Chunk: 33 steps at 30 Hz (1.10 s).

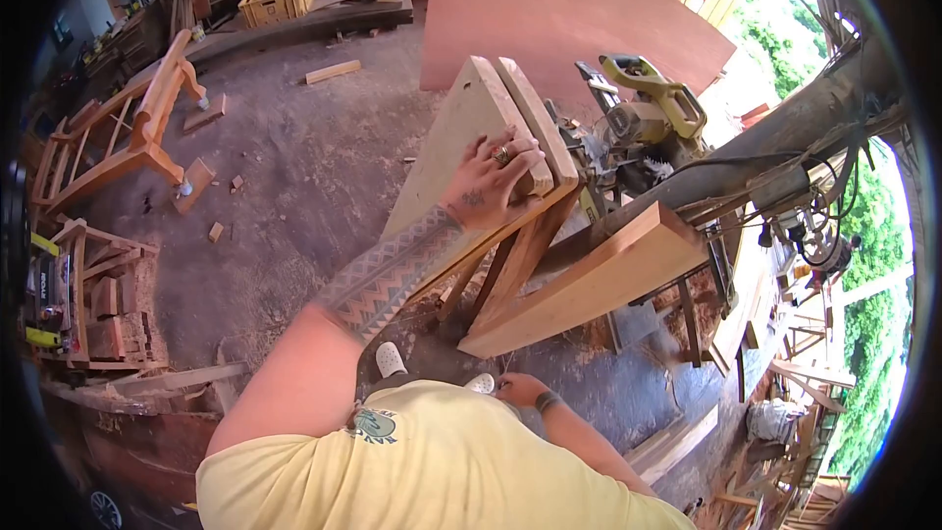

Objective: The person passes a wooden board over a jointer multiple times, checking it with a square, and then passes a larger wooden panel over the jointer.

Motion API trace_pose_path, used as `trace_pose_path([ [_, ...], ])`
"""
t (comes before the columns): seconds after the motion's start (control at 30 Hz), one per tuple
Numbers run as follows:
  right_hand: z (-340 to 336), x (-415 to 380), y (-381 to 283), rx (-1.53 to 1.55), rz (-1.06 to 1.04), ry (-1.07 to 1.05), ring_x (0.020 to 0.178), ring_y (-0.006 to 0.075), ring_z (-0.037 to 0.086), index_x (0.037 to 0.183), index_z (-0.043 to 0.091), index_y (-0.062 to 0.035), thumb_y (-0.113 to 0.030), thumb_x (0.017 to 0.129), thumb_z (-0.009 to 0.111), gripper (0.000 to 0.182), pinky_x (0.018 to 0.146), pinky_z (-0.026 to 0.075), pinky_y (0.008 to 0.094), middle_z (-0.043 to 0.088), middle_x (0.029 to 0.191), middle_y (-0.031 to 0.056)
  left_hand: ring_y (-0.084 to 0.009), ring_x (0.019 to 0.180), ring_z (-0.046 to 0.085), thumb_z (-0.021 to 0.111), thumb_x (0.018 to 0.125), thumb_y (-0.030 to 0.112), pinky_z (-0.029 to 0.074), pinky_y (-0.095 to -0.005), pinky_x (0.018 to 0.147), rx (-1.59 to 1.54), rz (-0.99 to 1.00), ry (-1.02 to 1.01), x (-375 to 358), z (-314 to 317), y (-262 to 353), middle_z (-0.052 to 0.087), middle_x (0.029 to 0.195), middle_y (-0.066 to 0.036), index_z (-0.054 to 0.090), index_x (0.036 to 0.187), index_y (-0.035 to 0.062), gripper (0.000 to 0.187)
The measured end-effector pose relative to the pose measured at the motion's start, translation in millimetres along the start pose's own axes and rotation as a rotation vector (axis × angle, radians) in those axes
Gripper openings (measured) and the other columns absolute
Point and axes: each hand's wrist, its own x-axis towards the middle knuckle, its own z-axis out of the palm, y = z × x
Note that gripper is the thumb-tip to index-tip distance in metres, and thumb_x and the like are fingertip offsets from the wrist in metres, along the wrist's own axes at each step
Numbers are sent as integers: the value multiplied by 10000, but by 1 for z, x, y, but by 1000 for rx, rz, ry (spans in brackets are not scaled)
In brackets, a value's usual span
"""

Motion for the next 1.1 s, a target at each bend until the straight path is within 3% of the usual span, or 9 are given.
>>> trace_pose_path([
  [0.13,-16,-30,-39,-170,31,18,1150,332,742,1305,740,-132,-458,990,752,454,1015,578,426,791,1201,134,-308,1521,443,826,879,536,308,-640,1215,26,-31,43,-20,-25,-14,622,1453,-73,595,1398,211,655],
  [0.27,2,24,106,-1099,-597,-63,1203,306,725,1335,736,-163,-480,1037,664,441,1050,572,404,771,1284,98,-347,1437,534,820,866,495,283,-581,1271,-41,20,167,-59,-86,-32,662,1394,-116,638,1360,124,644],
  [0.43,-23,-4,96,-442,206,-72,1221,274,706,1355,747,-241,-249,1035,606,350,984,596,402,779,1235,62,-396,1354,601,849,878,426,294,-572,1323,-75,-11,208,-114,-164,-33,672,1375,-133,637,1302,72,592],
  [0.53,10,79,262,-578,-165,-205,1172,331,719,1360,750,-234,-331,1010,661,374,965,588,456,773,1246,114,-399,1392,568,917,832,312,315,-585,1311,113,-37,221,-136,-184,-11,646,1384,-150,605,1327,61,637],
  [0.63,-32,73,183,-935,-204,-353,1142,367,724,1345,754,-199,-407,1022,675,393,964,576,483,770,1232,156,-447,1493,475,965,810,265,349,-559,1277,233,-94,232,-154,-182,20,584,1468,-192,580,1378,45,721],
  [0.8,-73,50,24,-420,-205,-27,1117,383,731,1338,716,-84,-449,1004,729,495,963,574,483,765,1225,197,-415,1521,423,901,867,291,349,-590,1273,338,-91,339,-196,-165,93,572,1431,-157,574,1324,56,609],
  [0.97,-74,8,-119,35,-600,-207,1206,317,721,1468,609,-42,-473,973,796,683,1011,577,411,734,1319,219,-402,1467,485,593,1059,578,374,-611,1252,139,-181,189,-266,-198,174,588,1387,-195,556,1350,37,616],
  [1.0,-66,-3,-136,50,-712,-207,1179,307,729,1458,620,-48,-485,978,794,672,992,586,414,740,1295,211,-392,1476,485,520,1072,634,378,-607,1251,132,-306,475,-282,-209,162,582,1430,-201,583,1337,48,646],
  [1.1,-16,-24,-163,892,-171,-670,1107,290,743,1404,644,-74,-505,986,792,618,929,609,429,736,1236,175,-409,1452,507,418,1098,674,346,-605,1264,-205,-716,1089,-274,-249,138,593,1477,-217,625,1355,32,721],
])
